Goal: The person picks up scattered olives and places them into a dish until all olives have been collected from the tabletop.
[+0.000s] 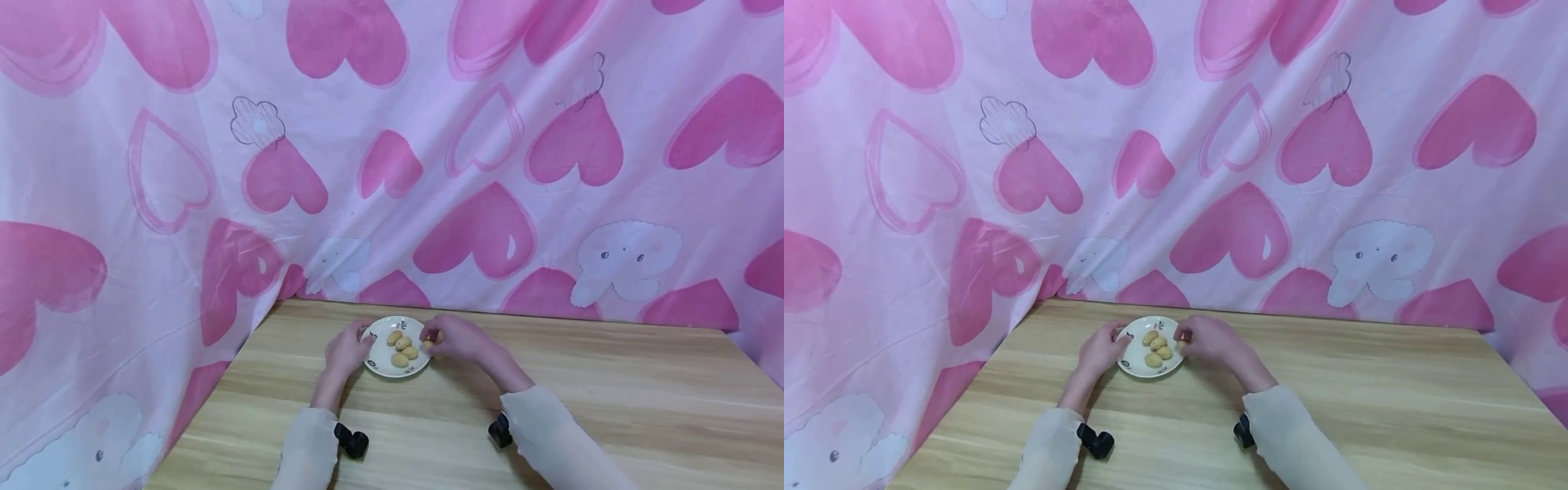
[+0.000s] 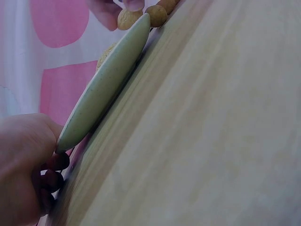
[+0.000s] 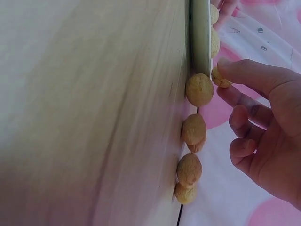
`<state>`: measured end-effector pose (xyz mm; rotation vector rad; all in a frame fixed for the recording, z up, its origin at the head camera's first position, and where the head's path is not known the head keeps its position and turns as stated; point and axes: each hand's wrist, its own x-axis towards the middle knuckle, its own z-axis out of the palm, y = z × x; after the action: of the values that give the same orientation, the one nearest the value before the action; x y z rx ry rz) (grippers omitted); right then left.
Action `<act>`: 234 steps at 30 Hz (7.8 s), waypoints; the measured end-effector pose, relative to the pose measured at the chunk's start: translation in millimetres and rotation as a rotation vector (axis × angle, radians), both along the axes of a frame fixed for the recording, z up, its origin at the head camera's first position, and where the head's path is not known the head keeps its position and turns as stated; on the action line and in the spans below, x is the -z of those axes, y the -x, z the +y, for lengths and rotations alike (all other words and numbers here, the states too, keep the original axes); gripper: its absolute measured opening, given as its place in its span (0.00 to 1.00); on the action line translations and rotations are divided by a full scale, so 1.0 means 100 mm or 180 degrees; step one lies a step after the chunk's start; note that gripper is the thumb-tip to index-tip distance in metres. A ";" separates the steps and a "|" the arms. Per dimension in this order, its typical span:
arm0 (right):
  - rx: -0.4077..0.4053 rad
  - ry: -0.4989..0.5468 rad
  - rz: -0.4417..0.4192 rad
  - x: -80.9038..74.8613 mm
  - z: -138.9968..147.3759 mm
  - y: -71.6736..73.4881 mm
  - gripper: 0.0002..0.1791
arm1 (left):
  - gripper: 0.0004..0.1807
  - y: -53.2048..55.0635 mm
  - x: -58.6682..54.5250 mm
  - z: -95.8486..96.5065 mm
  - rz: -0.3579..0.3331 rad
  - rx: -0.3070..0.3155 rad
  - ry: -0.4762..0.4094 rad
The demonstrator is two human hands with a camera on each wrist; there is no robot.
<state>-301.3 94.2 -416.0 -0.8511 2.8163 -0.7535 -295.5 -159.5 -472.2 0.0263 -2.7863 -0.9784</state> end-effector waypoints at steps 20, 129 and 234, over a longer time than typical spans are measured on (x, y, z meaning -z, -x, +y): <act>-0.0079 -0.0178 -0.0064 0.08 -0.18 0.25 0.10 | 0.21 0.00 0.01 0.00 0.0007 0.0016 -0.0098; 0.0254 -0.0021 -0.0250 -0.06 -0.18 0.31 0.13 | 0.20 0.01 0.04 0.02 0.0040 -0.0011 -0.0118; 0.0108 0.0026 0.0181 0.05 0.13 -0.13 0.09 | 0.19 -0.01 0.04 0.02 0.0021 -0.0074 -0.0106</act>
<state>-287.9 107.0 -421.0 -0.8413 2.8865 -0.7576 -294.9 -157.0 -475.8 0.0599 -2.7573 -1.0174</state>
